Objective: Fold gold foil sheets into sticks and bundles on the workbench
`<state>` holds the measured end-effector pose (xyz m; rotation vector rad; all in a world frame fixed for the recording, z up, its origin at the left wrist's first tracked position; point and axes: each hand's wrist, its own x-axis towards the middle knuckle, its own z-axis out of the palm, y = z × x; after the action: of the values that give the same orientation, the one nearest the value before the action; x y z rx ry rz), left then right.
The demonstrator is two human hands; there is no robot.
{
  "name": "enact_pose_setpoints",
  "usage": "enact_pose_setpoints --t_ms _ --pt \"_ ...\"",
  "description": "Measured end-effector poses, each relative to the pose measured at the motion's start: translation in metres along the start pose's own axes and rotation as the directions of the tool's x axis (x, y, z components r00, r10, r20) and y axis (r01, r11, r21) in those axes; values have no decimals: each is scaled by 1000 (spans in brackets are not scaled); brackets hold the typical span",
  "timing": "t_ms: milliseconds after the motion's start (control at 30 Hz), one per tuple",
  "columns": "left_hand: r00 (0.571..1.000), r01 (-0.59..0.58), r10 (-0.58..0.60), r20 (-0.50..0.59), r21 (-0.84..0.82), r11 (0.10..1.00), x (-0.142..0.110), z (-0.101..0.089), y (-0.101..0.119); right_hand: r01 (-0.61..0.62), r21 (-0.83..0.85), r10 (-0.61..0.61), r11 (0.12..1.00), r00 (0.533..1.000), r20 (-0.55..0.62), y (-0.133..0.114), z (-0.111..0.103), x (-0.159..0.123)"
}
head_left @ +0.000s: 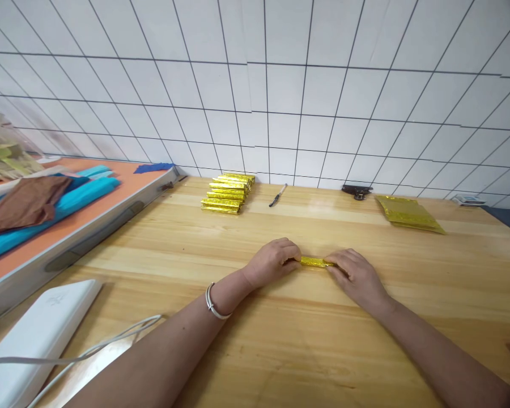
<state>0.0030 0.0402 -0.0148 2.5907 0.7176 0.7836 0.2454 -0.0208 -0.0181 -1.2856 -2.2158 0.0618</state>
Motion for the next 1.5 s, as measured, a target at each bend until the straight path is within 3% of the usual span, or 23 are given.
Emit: enact_pose_setpoints --t_ms 367,733,1000,1233,1500 --pt "1000 25 -25 -12 -13 1000 0 2 -1 32 12 -32 999 998 -61 1 0 -1" --pt "960 267 -279 -35 -195 944 -3 -2 -19 -81 -1 81 997 996 -24 19 -4 0" --pt "942 313 -331 -46 -224 923 -3 -2 -18 -62 25 62 998 998 -15 17 -5 1" --pt "949 295 -310 -57 -191 936 -4 -3 -17 -60 30 61 998 998 -18 19 -3 0" --pt "980 167 -173 -95 -69 984 -3 -1 -20 -48 24 49 999 999 -21 17 -4 1"
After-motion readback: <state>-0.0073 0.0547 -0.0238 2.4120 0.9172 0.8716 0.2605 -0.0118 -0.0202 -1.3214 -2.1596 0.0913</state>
